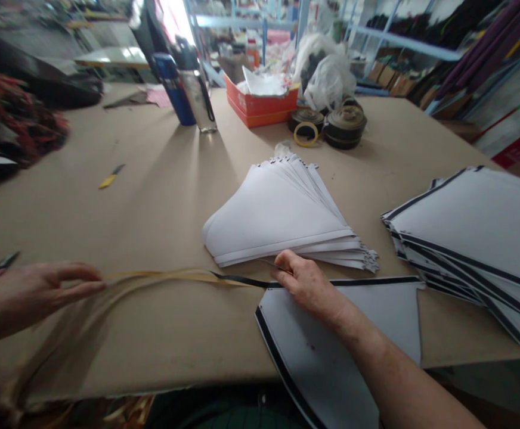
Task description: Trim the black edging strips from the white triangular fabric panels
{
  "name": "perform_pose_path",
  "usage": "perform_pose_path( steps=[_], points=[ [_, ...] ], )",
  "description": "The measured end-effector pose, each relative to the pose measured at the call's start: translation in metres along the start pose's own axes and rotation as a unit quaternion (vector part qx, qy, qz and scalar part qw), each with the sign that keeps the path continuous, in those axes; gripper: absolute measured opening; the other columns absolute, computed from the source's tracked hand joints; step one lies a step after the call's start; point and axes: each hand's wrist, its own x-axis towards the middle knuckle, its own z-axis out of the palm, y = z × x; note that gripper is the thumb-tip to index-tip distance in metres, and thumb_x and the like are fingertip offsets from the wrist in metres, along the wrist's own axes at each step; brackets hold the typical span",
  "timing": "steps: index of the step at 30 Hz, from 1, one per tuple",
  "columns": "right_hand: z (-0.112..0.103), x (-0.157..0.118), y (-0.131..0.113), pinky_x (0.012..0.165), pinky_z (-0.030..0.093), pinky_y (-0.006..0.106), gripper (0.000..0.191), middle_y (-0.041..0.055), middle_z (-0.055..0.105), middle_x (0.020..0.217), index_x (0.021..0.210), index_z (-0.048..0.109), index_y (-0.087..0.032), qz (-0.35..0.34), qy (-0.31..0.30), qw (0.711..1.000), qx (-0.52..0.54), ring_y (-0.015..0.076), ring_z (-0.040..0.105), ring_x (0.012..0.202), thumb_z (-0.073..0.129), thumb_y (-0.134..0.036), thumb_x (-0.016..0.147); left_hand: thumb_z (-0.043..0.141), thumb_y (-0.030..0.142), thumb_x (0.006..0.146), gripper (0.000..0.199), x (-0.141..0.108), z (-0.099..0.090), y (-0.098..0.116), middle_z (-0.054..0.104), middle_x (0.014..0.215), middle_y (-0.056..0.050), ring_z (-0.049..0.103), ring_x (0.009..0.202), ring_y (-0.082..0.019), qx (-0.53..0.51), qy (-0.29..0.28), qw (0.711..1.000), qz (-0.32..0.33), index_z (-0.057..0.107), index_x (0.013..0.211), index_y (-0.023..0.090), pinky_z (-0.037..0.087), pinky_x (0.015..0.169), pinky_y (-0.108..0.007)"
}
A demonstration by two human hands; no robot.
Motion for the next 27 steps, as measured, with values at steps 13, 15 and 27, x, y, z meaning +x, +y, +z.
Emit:
perform_pose_path(
  steps=[13,15,27],
  points=[
    [0.004,-0.028,-0.021,0.062,0.036,0.025,0.021,-0.0002,0.059,0.071,0.081,0.062,-0.018,0.033,0.001,0.999,0.026,0.0140,0.053,0.067,0.046,-0.027,0.089,0.049,0.024,0.087,0.017,-0.049,0.085,0.174,0.067,0.098,-0.009,0.062,0.096,-0.025,0.068,0.055,0.915,0.394,0.065,0.091,0.018,0.050,0.086,-0.038],
    [0.011,-0.027,-0.018,0.060,0.036,0.025,0.018,-0.0010,0.059,0.070,0.091,0.063,-0.017,0.060,0.006,0.997,0.041,0.0136,0.053,0.065,0.048,-0.024,0.085,0.051,0.027,0.085,0.018,-0.043,0.092,0.183,0.070,0.087,-0.010,0.067,0.082,-0.026,0.092,0.040,0.927,0.362,0.066,0.087,0.016,0.054,0.073,-0.038],
    [0.034,-0.028,-0.013,0.063,0.037,0.026,0.043,-0.0007,0.060,0.069,0.121,0.057,-0.013,0.088,0.046,0.995,-0.007,0.0155,0.055,0.066,0.051,-0.018,0.078,0.050,0.035,0.082,0.028,-0.035,0.090,0.198,0.073,0.080,-0.013,0.070,0.075,-0.027,0.089,-0.049,0.938,0.331,0.071,0.085,0.017,0.053,0.063,-0.032]
  ],
)
